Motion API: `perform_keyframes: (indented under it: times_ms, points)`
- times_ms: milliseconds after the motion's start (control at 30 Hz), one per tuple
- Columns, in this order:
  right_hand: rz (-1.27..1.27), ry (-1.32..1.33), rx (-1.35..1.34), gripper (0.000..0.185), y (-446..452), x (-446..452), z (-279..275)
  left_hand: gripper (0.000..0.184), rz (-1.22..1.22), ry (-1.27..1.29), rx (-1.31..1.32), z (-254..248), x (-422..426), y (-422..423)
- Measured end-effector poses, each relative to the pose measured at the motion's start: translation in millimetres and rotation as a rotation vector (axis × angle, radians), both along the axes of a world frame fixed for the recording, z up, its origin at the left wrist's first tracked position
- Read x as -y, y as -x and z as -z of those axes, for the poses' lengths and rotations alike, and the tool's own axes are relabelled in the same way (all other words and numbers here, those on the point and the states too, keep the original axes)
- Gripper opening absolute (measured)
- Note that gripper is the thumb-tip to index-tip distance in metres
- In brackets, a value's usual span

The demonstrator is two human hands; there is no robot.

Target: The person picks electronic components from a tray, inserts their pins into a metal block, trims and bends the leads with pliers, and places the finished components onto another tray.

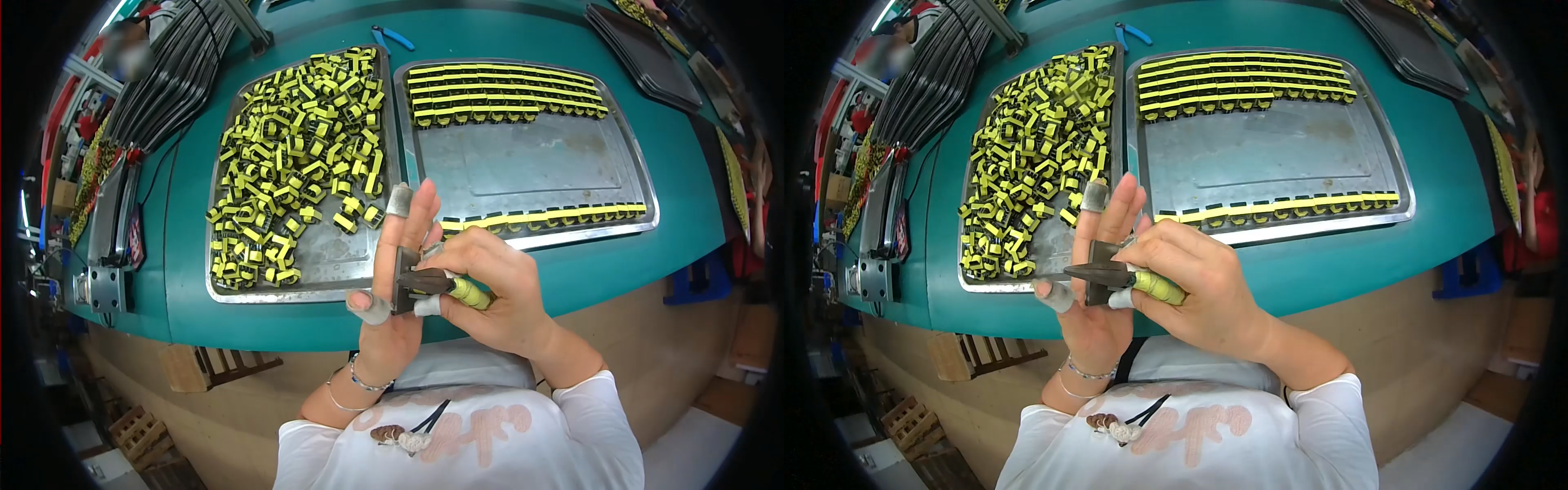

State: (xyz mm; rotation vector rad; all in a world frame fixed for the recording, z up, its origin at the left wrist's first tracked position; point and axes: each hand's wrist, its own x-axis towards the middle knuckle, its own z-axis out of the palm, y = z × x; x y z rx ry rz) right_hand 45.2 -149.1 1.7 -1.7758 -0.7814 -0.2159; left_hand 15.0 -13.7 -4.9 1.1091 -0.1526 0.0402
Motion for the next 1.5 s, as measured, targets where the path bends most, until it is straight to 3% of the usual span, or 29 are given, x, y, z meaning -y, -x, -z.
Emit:
perform_keyframes:
  times_ms: [233,333,467,567,667,767,800,833,867,900,967,1100,1333,1433,1467,1500]
  points:
    - [0.031,0.021,0.012,0.034,7.0,-1.2,3.0,0.107,0.09,-0.116,0.031,4.5,-8.3,0.6]
    - [0.002,0.109,0.049,0.036,3.1,3.4,-7.6,0.103,0.218,0.139,-0.114,-0.9,-8.0,0.7]
    - [-0.029,0.191,0.356,0.04,-7.3,8.2,-6.5,0.103,0.186,0.273,-0.274,-13.2,-7.5,1.4]
    - [-0.078,0.17,0.502,0.034,-9.2,8.7,-3.9,0.083,0.304,-0.036,-0.216,-14.0,-17.9,7.7]
    - [-0.049,0.141,0.531,0.035,-3.9,2.2,2.9,0.059,0.263,-0.061,-0.094,7.8,-22.1,1.6]
    - [-0.006,0.167,0.455,0.041,-3.2,6.3,-4.5,0.047,0.109,-0.215,-0.063,5.9,-26.6,-1.9]
    - [0.018,0.152,0.405,0.043,-3.8,7.8,-10.1,0.051,-0.041,-0.321,-0.116,-14.3,-29.3,-4.5]
    - [0.043,0.137,0.355,0.046,-4.9,10.1,-16.5,0.04,-0.22,-0.48,-0.051,-16.2,-36.1,-6.9]
    - [0.087,0.184,0.31,0.047,-11.4,14.3,-25.5,0.035,-0.391,-0.87,0.081,-16.4,-46.8,-12.0]
    - [0.122,0.212,0.252,0.044,-22.3,15.5,-29.5,0.033,-0.559,-1.259,0.22,-14.4,-57.9,-16.8]
    - [0.189,0.271,0.131,0.039,-49.8,16.1,-39.3,0.034,-0.586,-1.443,0.157,-5.2,-71.6,-21.2]
    - [0.16,0.385,0.121,0.029,-105.8,9.4,-17.1,0.044,-0.439,-1.54,0.055,0.1,-72.2,-19.7]
    - [0.143,0.56,0.156,0.02,-132.4,-12.0,5.4,0.045,-0.491,-1.283,0.05,-0.8,-79.5,-20.9]
    - [0.188,0.561,0.257,0.02,-140.6,-15.5,12.3,0.039,-0.466,-0.857,-0.029,4.4,-83.3,-20.2]
    - [0.198,0.571,0.283,0.02,-142.8,-15.9,12.9,0.036,-0.376,-0.484,-0.065,5.9,-81.5,-22.1]
    - [0.217,0.607,0.303,0.021,-142.9,-15.4,11.3,0.037,-0.3,-0.369,-0.123,-0.7,-81.9,-23.0]
